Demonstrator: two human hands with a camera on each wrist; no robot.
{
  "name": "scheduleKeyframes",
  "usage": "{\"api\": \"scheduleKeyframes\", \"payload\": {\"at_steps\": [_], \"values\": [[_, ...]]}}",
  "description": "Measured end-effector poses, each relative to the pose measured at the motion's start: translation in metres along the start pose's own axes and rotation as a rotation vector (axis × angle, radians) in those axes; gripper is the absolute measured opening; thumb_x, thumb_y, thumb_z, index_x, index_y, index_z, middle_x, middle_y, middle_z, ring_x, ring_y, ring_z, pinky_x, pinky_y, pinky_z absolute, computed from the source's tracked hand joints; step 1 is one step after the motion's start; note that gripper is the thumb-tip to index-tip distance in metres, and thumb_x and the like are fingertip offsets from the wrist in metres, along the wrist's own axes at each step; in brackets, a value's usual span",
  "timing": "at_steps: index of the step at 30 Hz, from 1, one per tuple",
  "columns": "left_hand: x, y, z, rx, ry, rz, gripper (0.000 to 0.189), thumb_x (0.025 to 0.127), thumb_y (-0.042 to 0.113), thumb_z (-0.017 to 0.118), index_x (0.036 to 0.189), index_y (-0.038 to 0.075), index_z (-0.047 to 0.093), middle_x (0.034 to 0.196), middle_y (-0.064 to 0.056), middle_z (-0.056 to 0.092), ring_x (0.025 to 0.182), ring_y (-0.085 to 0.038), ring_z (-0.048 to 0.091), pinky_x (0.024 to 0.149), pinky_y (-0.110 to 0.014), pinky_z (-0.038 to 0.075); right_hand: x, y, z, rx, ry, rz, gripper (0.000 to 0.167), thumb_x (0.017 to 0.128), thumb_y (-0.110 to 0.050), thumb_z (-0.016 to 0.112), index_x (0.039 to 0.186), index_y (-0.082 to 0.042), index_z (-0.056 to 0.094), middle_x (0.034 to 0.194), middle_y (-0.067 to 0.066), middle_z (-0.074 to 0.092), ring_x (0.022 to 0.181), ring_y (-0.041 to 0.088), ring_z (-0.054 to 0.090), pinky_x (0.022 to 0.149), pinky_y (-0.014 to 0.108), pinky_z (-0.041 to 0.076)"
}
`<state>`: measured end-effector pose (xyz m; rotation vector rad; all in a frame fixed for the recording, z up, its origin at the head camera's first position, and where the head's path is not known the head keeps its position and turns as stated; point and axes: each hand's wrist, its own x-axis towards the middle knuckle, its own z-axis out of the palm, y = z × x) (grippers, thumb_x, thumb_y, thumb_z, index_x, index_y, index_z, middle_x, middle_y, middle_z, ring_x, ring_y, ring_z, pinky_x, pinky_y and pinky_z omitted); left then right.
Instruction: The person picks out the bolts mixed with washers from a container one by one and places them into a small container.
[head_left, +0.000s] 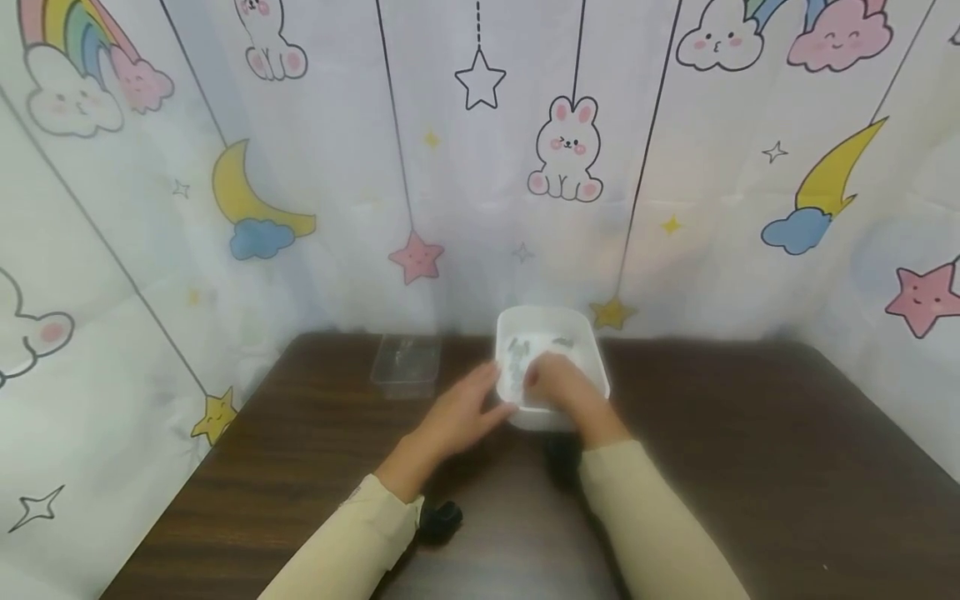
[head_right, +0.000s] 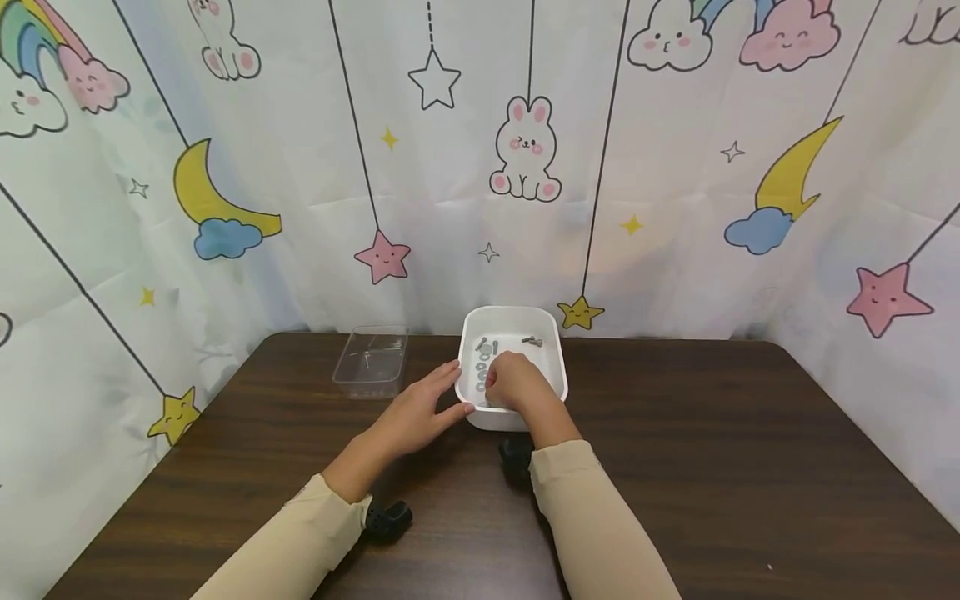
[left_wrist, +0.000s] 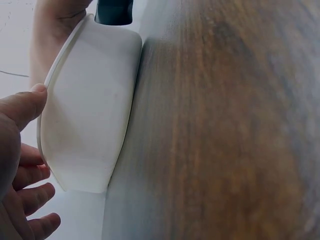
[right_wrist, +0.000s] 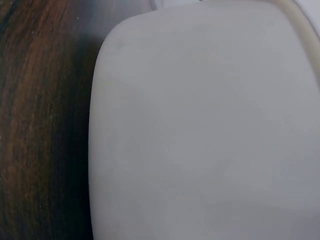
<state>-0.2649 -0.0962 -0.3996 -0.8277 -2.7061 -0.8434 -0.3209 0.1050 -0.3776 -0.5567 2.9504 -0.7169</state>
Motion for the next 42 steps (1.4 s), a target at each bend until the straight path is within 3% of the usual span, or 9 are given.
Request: {"api": "scheduleKeyframes", "payload": {"at_steps": [9, 15, 28, 35, 42], "values": [[-0.002, 0.000, -0.002, -0.005, -0.005, -0.003, 0.071, 0.096, 0.040, 0.061, 0.155, 0.013, 0.032, 0.157, -0.014, 0.036, 0.144, -0.033, 0.036, 0.118, -0.051, 0.031, 0.001, 0.001, 0.002, 0.047, 0.103, -0.037, 0.007, 0.081, -0.011, 0.073, 0.086, -0.008, 0.078, 0.088, 0.009, 0.076, 0.086, 0.026, 0.069, 0.088, 0.040, 0.055], [-0.001, -0.001, -0.001, 0.002, 0.005, 0.021, 0.070, 0.096, 0.039, 0.061, 0.155, 0.013, 0.031, 0.157, -0.014, 0.036, 0.143, -0.033, 0.037, 0.117, -0.051, 0.032, 0.000, 0.003, 0.000, 0.062, 0.121, -0.044, 0.012, 0.082, -0.014, 0.074, 0.092, -0.009, 0.078, 0.095, 0.010, 0.076, 0.094, 0.029, 0.070, 0.092, 0.044, 0.054], [-0.001, -0.004, -0.001, 0.033, 0.006, 0.025, 0.068, 0.097, 0.039, 0.061, 0.154, 0.013, 0.033, 0.157, -0.012, 0.038, 0.143, -0.032, 0.037, 0.118, -0.050, 0.031, 0.003, 0.006, 0.004, 0.031, 0.234, -0.160, 0.010, 0.083, -0.016, 0.075, 0.089, -0.008, 0.078, 0.088, 0.008, 0.076, 0.086, 0.027, 0.069, 0.088, 0.043, 0.054], [-0.011, -0.012, -0.021, 0.055, 0.029, -0.074, 0.067, 0.097, 0.045, 0.057, 0.149, 0.006, 0.041, 0.157, -0.012, 0.035, 0.147, -0.032, 0.031, 0.121, -0.052, 0.023, 0.003, 0.000, 0.003, 0.048, 0.291, -0.191, 0.012, 0.084, -0.017, 0.074, 0.091, -0.007, 0.078, 0.089, 0.009, 0.076, 0.084, 0.026, 0.070, 0.085, 0.042, 0.056], [-0.028, -0.039, -0.046, 0.132, 0.139, -0.071, 0.062, 0.097, 0.039, 0.060, 0.145, 0.001, 0.046, 0.154, -0.016, 0.040, 0.145, -0.034, 0.034, 0.121, -0.050, 0.022, 0.001, -0.012, 0.001, 0.125, 0.387, -0.204, 0.014, 0.091, -0.022, 0.070, 0.094, -0.011, 0.078, 0.090, 0.004, 0.077, 0.084, 0.021, 0.071, 0.082, 0.039, 0.057]]}}
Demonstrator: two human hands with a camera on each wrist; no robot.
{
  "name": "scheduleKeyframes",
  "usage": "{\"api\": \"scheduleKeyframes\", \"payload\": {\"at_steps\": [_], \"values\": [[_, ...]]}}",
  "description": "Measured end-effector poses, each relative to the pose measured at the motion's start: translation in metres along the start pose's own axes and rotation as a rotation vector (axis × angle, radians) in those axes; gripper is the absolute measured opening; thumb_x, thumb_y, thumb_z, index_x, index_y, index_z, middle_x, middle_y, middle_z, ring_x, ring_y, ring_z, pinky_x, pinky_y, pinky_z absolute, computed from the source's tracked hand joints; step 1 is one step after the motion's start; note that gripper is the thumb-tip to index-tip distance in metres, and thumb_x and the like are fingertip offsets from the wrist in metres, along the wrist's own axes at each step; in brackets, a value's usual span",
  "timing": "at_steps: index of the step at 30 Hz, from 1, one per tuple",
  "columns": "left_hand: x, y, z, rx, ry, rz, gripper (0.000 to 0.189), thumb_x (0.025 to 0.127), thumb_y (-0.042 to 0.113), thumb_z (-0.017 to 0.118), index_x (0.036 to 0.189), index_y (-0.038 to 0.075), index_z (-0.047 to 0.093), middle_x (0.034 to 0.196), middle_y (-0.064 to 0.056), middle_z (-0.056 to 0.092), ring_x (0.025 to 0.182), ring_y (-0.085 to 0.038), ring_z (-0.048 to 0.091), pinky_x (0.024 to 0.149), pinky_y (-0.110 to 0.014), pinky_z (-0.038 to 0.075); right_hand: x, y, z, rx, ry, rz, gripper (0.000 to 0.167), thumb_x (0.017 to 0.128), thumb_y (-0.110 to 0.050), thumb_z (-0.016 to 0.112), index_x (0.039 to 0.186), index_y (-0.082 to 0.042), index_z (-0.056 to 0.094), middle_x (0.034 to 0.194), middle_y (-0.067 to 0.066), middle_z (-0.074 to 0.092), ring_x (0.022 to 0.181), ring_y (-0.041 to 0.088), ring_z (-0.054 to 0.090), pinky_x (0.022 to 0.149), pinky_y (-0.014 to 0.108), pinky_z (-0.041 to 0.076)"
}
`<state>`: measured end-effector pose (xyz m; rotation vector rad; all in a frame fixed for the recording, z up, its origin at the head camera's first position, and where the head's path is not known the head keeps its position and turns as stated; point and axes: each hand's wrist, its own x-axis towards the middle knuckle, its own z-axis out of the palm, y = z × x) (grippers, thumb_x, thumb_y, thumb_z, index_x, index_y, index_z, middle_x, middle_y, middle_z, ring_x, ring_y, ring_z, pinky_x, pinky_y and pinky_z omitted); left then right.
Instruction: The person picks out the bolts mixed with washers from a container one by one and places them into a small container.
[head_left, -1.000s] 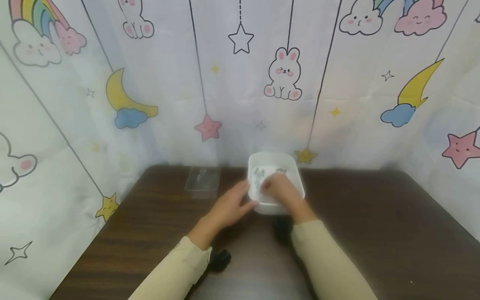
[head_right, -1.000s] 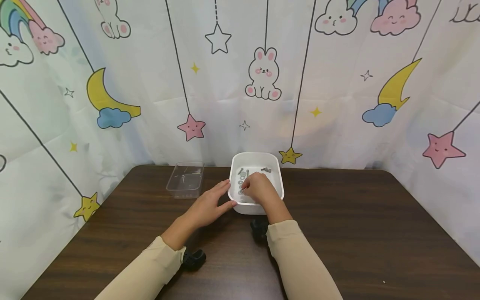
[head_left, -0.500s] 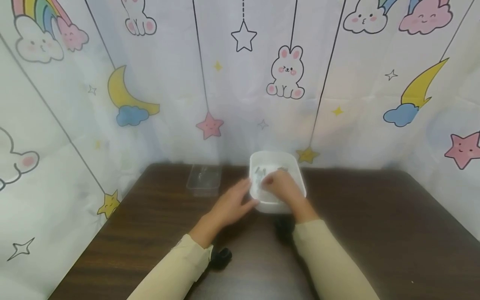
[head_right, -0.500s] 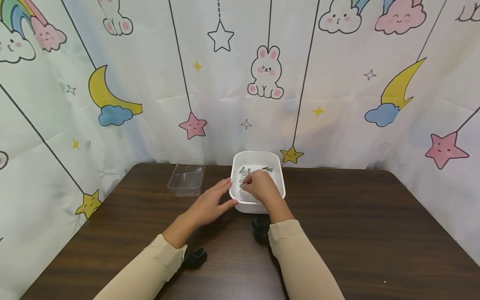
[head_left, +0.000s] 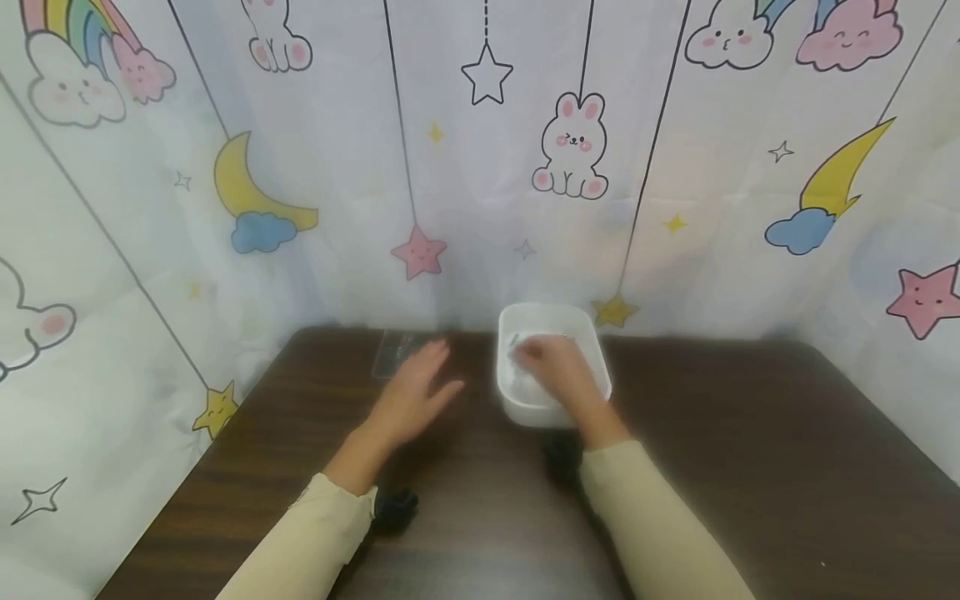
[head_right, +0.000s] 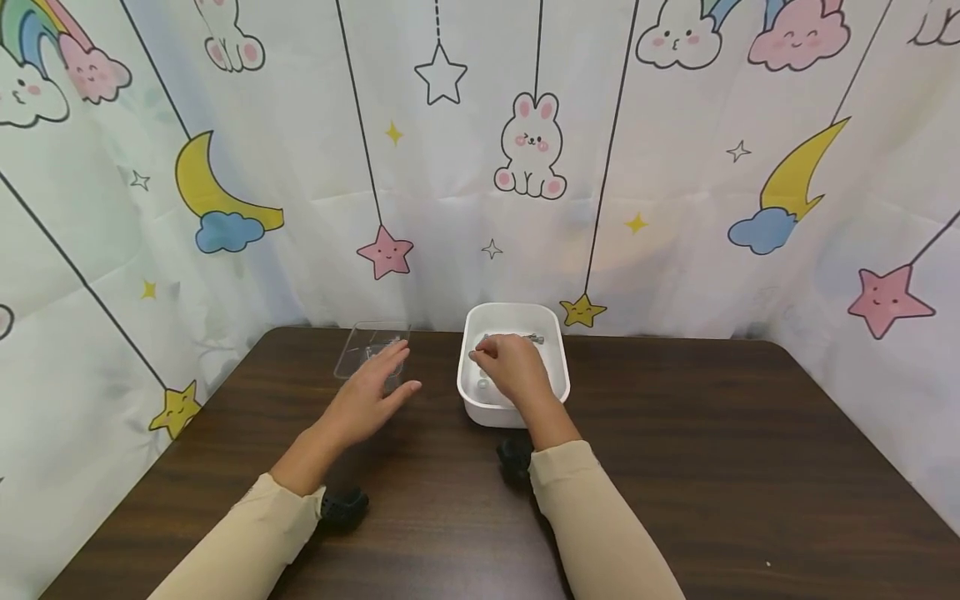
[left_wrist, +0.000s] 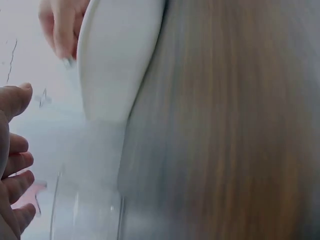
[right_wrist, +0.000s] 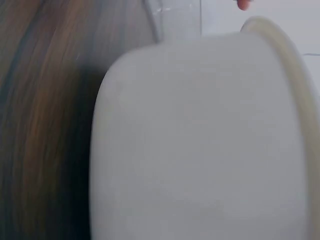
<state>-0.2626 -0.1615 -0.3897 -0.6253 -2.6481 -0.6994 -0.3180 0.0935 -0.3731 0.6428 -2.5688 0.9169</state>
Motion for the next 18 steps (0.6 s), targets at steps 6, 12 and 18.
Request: {"api": "scheduleKeyframes", "payload": {"at_steps": [6, 12, 18], "values": [[-0.013, -0.031, -0.022, 0.040, 0.107, -0.092, 0.058, 0.098, 0.036, 0.059, 0.142, -0.001, 0.049, 0.151, -0.017, 0.045, 0.143, -0.034, 0.036, 0.121, -0.053, 0.021, 0.006, -0.028, 0.004, 0.028, 0.096, -0.112, 0.017, 0.091, -0.025, 0.071, 0.095, -0.011, 0.077, 0.095, 0.005, 0.077, 0.090, 0.023, 0.072, 0.087, 0.040, 0.057], [-0.020, -0.055, -0.034, 0.035, 0.054, -0.227, 0.063, 0.101, 0.040, 0.050, 0.148, -0.002, 0.040, 0.157, -0.020, 0.034, 0.146, -0.037, 0.028, 0.121, -0.056, 0.018, 0.015, -0.055, 0.020, 0.060, 0.079, -0.144, 0.017, 0.090, -0.027, 0.072, 0.095, -0.012, 0.077, 0.097, 0.005, 0.077, 0.088, 0.020, 0.072, 0.082, 0.034, 0.059], [-0.023, -0.070, -0.028, 0.009, -0.046, -0.324, 0.067, 0.105, 0.044, 0.039, 0.150, -0.004, 0.032, 0.160, -0.023, 0.023, 0.148, -0.041, 0.021, 0.119, -0.059, 0.020, 0.020, -0.073, 0.048, 0.077, 0.043, -0.133, 0.017, 0.090, -0.027, 0.073, 0.095, -0.012, 0.077, 0.096, 0.004, 0.077, 0.089, 0.020, 0.072, 0.084, 0.035, 0.059]]}}
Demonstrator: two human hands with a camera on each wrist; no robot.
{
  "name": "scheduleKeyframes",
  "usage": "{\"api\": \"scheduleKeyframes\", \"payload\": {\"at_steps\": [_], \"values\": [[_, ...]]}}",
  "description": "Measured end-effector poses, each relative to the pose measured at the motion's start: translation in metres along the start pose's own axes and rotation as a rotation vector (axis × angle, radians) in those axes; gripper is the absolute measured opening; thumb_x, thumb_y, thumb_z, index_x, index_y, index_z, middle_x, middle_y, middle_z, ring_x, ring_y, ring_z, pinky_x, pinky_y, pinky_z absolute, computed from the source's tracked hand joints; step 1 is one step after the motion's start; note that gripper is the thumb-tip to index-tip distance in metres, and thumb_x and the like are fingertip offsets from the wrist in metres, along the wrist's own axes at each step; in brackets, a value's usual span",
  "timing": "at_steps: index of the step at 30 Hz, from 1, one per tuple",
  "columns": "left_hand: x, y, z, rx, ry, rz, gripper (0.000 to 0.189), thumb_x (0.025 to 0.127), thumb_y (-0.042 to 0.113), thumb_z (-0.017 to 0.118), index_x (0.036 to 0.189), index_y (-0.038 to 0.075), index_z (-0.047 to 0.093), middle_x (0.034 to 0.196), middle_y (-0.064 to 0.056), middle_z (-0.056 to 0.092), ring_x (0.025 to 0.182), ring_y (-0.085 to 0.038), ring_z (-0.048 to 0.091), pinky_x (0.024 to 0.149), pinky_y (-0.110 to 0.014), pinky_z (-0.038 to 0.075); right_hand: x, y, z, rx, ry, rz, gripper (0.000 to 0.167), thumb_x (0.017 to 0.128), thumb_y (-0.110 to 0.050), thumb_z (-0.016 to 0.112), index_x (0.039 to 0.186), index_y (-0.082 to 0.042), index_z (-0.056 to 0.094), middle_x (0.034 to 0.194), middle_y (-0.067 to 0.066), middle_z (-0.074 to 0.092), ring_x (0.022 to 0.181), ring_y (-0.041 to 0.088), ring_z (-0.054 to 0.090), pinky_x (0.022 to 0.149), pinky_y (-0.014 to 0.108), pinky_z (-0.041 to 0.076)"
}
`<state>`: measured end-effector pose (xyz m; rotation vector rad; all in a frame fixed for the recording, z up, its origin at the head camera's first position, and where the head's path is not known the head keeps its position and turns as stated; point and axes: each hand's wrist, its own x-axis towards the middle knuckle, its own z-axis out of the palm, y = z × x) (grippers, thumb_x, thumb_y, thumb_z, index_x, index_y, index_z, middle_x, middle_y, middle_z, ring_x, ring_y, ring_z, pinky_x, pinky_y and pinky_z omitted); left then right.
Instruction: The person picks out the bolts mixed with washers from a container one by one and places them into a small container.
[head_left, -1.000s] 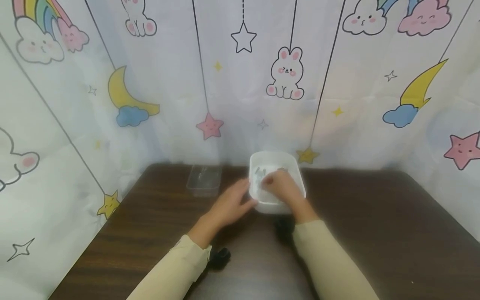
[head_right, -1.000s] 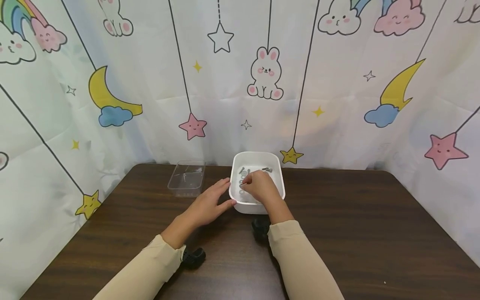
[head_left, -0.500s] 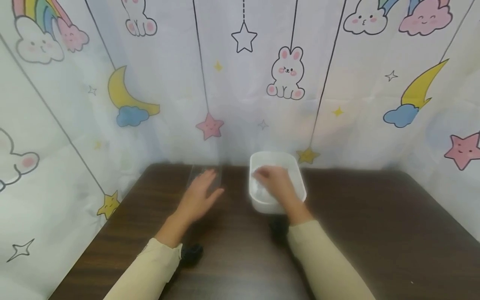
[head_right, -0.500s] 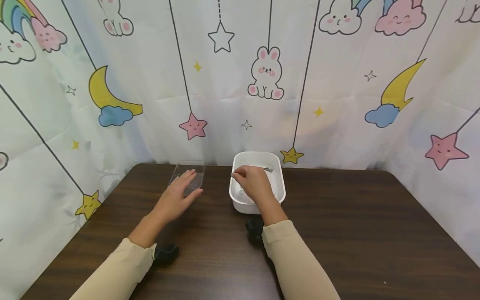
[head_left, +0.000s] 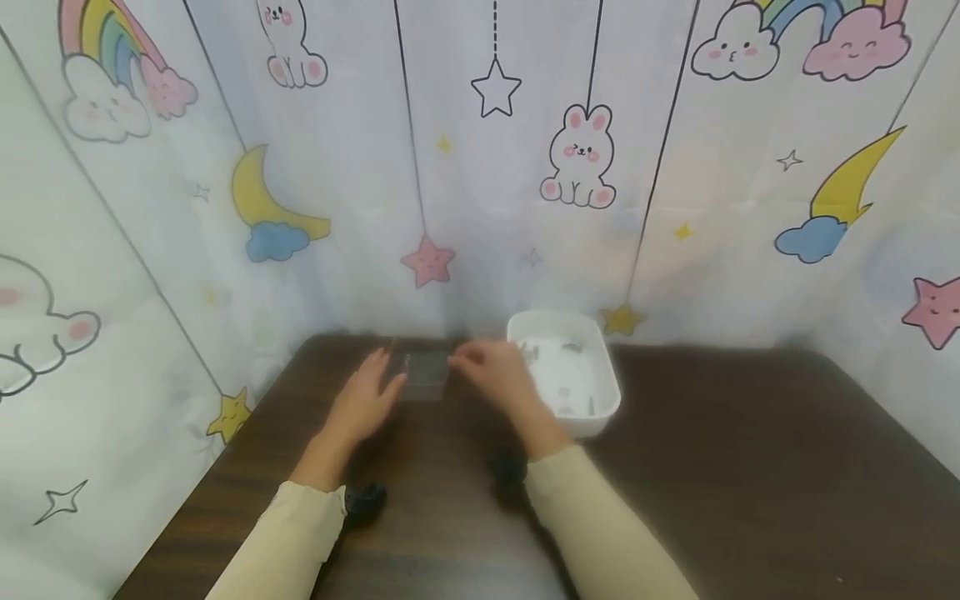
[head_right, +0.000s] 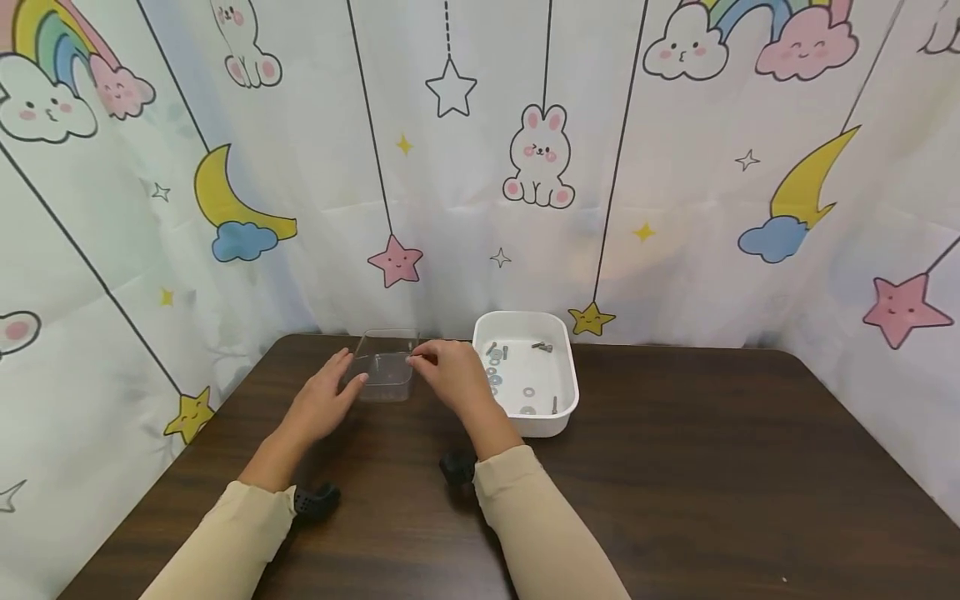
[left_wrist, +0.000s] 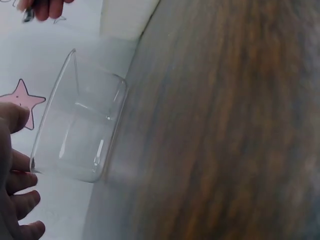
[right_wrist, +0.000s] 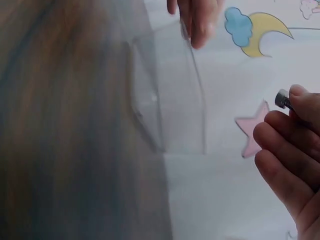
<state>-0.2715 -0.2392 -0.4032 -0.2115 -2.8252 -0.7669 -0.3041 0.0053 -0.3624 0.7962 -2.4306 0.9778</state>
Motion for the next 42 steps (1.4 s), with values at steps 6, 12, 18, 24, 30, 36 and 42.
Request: {"api": "scheduleKeyframes", "payload": {"at_steps": [6, 12, 18, 24, 30, 36, 42], "values": [[0.001, -0.003, 0.005, -0.039, -0.037, -0.044, 0.063, 0.106, 0.039, 0.037, 0.151, -0.004, 0.029, 0.157, -0.027, 0.027, 0.145, -0.044, 0.025, 0.119, -0.059, 0.022, 0.000, -0.002, 0.022, -0.005, -0.047, 0.015, 0.020, 0.091, -0.029, 0.071, 0.098, -0.012, 0.077, 0.098, 0.002, 0.076, 0.090, 0.018, 0.072, 0.084, 0.033, 0.058], [0.003, 0.000, 0.005, -0.050, 0.003, -0.032, 0.059, 0.105, 0.036, 0.044, 0.149, -0.003, 0.037, 0.154, -0.027, 0.035, 0.142, -0.043, 0.032, 0.118, -0.057, 0.026, -0.001, -0.002, 0.028, -0.029, -0.051, 0.003, 0.018, 0.091, -0.027, 0.070, 0.099, -0.013, 0.076, 0.099, 0.002, 0.076, 0.090, 0.017, 0.071, 0.084, 0.031, 0.058], [0.002, 0.006, 0.006, -0.025, 0.008, -0.023, 0.059, 0.102, 0.038, 0.051, 0.146, 0.002, 0.043, 0.152, -0.024, 0.040, 0.140, -0.042, 0.038, 0.116, -0.057, 0.030, -0.002, -0.005, 0.031, -0.115, -0.126, -0.064, 0.015, 0.091, -0.024, 0.070, 0.100, -0.012, 0.075, 0.096, 0.001, 0.076, 0.086, 0.017, 0.071, 0.082, 0.031, 0.058], [0.000, 0.013, 0.008, 0.005, 0.003, -0.005, 0.059, 0.100, 0.041, 0.053, 0.144, 0.002, 0.047, 0.150, -0.023, 0.043, 0.138, -0.041, 0.041, 0.114, -0.057, 0.034, -0.005, -0.002, 0.040, -0.221, -0.179, -0.137, 0.014, 0.091, -0.023, 0.070, 0.100, -0.014, 0.075, 0.095, 0.000, 0.076, 0.084, 0.016, 0.071, 0.080, 0.030, 0.058], [-0.002, 0.016, 0.009, 0.008, 0.004, -0.003, 0.059, 0.100, 0.041, 0.053, 0.144, 0.002, 0.048, 0.149, -0.022, 0.044, 0.138, -0.041, 0.042, 0.113, -0.057, 0.035, -0.007, 0.000, 0.042, -0.223, -0.224, -0.134, 0.014, 0.091, -0.024, 0.069, 0.100, -0.014, 0.074, 0.096, 0.001, 0.076, 0.086, 0.016, 0.071, 0.082, 0.030, 0.058], [-0.002, 0.016, 0.009, 0.005, 0.003, 0.000, 0.060, 0.100, 0.042, 0.053, 0.144, 0.002, 0.048, 0.149, -0.022, 0.045, 0.138, -0.040, 0.042, 0.114, -0.055, 0.034, -0.007, -0.002, 0.041, -0.204, -0.276, -0.092, 0.014, 0.093, -0.024, 0.068, 0.100, -0.015, 0.075, 0.097, 0.001, 0.075, 0.090, 0.017, 0.070, 0.085, 0.031, 0.057], [-0.002, 0.016, 0.010, 0.012, 0.005, 0.007, 0.060, 0.100, 0.042, 0.054, 0.144, 0.002, 0.048, 0.149, -0.022, 0.045, 0.137, -0.040, 0.043, 0.114, -0.055, 0.035, -0.007, -0.004, 0.039, -0.202, -0.290, -0.076, 0.014, 0.094, -0.022, 0.066, 0.102, -0.014, 0.075, 0.098, 0.003, 0.075, 0.091, 0.019, 0.070, 0.086, 0.033, 0.057]]}}
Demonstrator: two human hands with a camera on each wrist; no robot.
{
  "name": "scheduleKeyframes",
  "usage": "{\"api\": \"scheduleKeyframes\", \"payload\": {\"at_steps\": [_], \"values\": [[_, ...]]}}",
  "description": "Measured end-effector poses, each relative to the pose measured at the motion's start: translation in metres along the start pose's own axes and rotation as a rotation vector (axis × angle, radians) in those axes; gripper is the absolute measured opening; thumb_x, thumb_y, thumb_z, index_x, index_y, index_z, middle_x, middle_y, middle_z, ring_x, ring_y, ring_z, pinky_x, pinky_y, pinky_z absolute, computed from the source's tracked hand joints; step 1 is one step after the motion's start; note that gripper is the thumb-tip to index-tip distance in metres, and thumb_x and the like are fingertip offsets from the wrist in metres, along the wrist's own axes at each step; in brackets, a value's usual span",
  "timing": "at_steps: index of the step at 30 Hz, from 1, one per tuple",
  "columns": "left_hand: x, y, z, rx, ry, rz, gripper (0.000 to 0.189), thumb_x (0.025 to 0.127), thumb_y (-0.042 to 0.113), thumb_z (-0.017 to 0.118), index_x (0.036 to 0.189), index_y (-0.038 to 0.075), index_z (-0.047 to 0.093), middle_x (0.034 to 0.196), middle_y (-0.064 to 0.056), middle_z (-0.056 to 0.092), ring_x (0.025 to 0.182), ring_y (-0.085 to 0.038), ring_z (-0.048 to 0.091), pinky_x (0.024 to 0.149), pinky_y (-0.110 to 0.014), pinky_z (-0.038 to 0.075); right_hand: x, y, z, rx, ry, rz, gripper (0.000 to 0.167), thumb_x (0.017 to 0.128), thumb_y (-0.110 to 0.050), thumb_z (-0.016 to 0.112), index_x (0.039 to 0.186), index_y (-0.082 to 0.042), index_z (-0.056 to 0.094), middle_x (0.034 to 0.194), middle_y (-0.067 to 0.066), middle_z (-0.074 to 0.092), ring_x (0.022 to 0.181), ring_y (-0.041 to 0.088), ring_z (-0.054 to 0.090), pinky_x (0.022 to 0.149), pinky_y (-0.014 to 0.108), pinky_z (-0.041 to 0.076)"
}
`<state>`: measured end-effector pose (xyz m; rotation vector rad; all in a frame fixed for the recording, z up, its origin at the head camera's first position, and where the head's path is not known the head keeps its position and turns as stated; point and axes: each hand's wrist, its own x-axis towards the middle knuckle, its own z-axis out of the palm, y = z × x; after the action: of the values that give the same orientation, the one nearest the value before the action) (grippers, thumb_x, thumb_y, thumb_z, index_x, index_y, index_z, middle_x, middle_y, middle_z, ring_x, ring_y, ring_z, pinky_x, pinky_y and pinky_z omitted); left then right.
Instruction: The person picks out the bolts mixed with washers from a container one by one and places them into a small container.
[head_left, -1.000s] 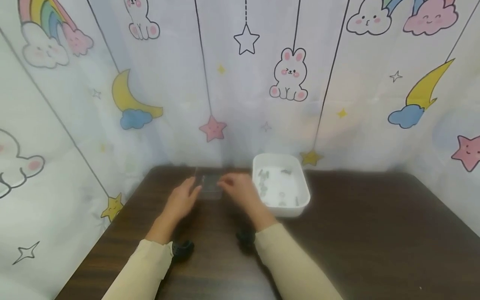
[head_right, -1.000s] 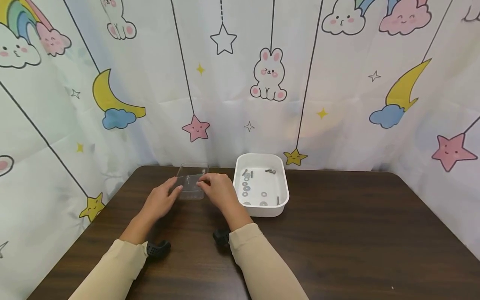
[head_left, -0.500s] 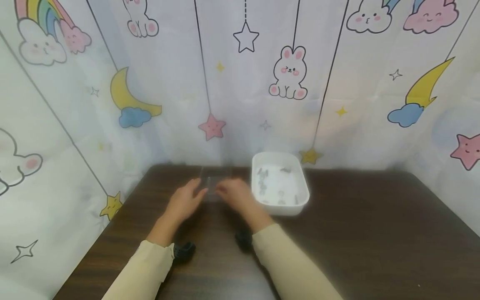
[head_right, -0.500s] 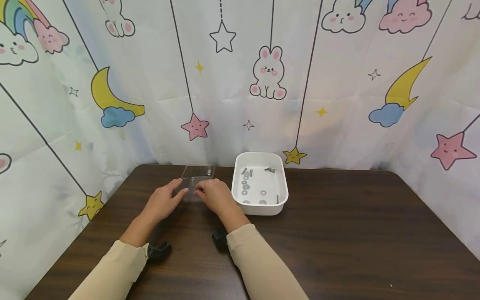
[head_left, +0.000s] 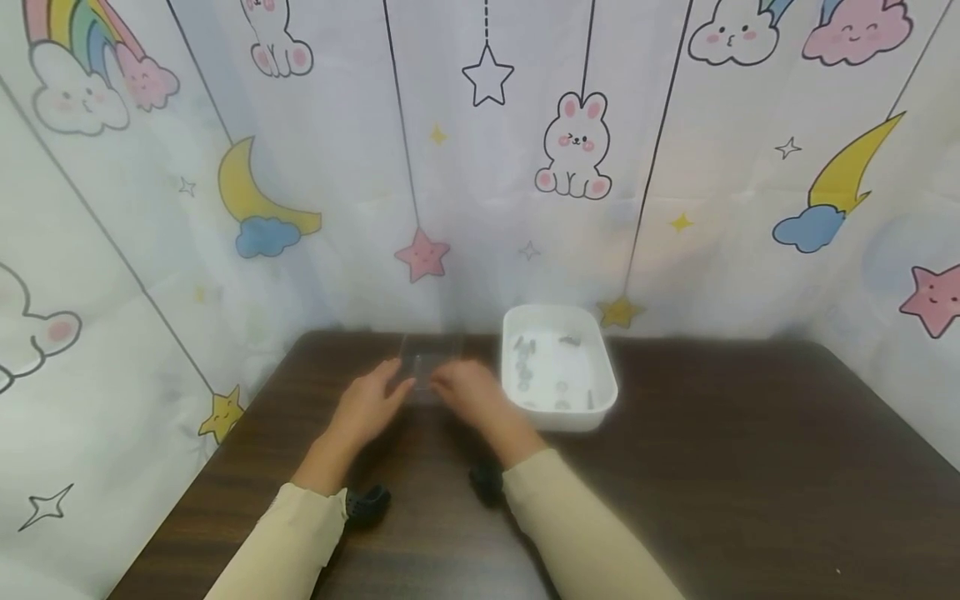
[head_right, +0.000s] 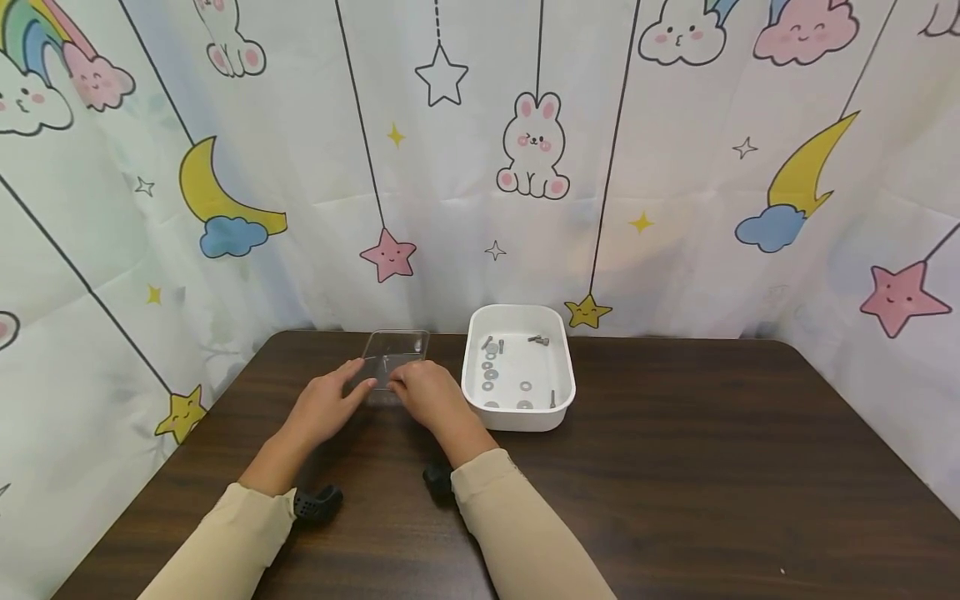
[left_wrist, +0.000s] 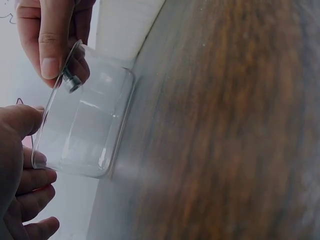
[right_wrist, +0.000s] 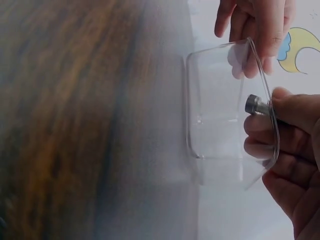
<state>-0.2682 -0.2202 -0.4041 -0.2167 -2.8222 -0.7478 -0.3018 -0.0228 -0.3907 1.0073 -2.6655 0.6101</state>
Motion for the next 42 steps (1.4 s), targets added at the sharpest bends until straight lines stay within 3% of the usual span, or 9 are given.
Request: {"api": "scheduleKeyframes", "payload": {"at_steps": [42], "values": [[0.0002, 0.0027, 0.0006, 0.000, 0.014, 0.055, 0.059, 0.100, 0.040, 0.053, 0.142, -0.001, 0.049, 0.147, -0.023, 0.047, 0.135, -0.041, 0.045, 0.112, -0.055, 0.037, 0.0013, 0.0030, 0.0024, -0.024, -0.047, 0.027, 0.018, 0.098, -0.026, 0.061, 0.104, -0.014, 0.074, 0.097, 0.002, 0.074, 0.090, 0.019, 0.069, 0.086, 0.034, 0.057]]}}
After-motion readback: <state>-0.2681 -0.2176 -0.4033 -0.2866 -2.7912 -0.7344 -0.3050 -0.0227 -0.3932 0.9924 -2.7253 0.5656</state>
